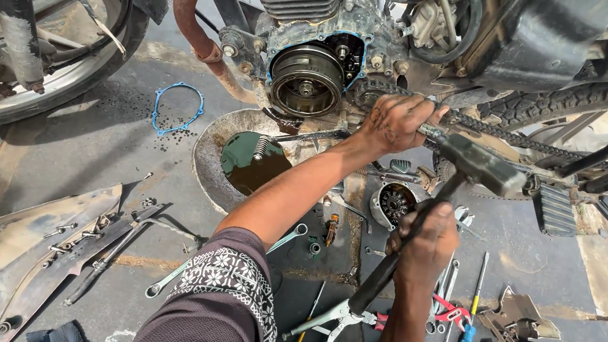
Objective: The person uses a hammer and punch to tap a component inside the exposed motorcycle engine. They then use pliers to adjust a part near the chain and sprocket area, followed by manual adjustments with both hands.
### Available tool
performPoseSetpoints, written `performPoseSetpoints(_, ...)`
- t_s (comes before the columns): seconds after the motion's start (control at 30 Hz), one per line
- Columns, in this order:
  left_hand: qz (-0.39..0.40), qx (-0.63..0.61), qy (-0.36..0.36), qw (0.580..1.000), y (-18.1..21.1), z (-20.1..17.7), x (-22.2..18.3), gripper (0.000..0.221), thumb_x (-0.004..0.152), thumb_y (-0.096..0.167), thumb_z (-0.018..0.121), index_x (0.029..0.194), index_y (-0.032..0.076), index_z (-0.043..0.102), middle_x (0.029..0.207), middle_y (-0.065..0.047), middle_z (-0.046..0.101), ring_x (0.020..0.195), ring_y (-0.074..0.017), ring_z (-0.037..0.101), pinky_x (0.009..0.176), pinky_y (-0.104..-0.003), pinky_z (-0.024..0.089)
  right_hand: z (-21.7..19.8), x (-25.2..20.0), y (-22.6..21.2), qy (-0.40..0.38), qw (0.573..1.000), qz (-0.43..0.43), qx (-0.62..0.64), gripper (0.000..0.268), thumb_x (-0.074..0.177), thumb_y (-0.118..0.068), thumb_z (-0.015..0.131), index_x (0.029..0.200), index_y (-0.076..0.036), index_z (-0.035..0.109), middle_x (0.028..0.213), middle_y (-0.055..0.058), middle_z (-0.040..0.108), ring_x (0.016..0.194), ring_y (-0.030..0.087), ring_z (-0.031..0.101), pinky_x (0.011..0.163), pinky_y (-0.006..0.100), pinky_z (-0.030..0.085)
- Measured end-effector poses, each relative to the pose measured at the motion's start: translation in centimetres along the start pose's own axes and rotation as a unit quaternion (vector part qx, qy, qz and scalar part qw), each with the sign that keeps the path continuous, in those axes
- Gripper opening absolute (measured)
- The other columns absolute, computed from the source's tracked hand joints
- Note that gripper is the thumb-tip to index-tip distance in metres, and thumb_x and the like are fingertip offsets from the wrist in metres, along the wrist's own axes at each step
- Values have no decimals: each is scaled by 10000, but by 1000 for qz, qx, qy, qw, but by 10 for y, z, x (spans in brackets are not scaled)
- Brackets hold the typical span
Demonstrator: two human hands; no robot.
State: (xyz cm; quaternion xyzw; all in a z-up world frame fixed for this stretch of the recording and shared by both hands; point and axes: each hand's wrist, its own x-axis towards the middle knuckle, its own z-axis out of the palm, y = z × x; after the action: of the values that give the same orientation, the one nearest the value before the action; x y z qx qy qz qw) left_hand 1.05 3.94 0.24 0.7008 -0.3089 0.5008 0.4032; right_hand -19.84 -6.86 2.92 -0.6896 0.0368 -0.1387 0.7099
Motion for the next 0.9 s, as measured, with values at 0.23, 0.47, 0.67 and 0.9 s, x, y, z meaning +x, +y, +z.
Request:
performPoseSetpoints(0.23, -24, 9, 18, 1000, 4, -7, 2, 260, 910, 239, 769, 849, 55, 596, 763, -127, 687, 641, -304, 693, 555, -426, 536, 9, 4, -22, -11, 998, 7, -58, 538, 1042, -610, 431, 940, -82, 458, 595, 6, 444, 432, 108, 423, 390, 271, 378)
performPoseSetpoints(0.47, -42, -1, 39, 998, -2, -2, 4, 163, 920, 181, 749, 898, 88, 617, 806, -80, 698, 658, -274, 704, 572, -406, 542, -21, 12, -43, 41, 999, 8, 7, 551, 1070, -615, 443, 1008, -72, 503, 632, 17, 450, 448, 134, 427, 402, 297, 382)
performPoseSetpoints(0.67, -24, -42, 40, 998, 2, -17, 6, 224, 737, 105, 725, 935, 87, 623, 812, -73, 675, 656, -286, 685, 563, -421, 537, -92, 40, 24, 80, 968, -122, 205, 519, 1057, -635, 453, 1070, -119, 510, 678, 66, 486, 478, 213, 455, 450, 383, 431)
performPoseSetpoints(0.9, -72, 60, -78, 993, -32, 28, -19, 103, 926, 154, 688, 827, 139, 664, 623, -36, 632, 496, -197, 601, 446, -404, 500, -28, 6, -14, -7, 987, 154, -40, 589, 972, -686, 457, 893, -104, 507, 558, 11, 391, 401, 142, 370, 362, 305, 301)
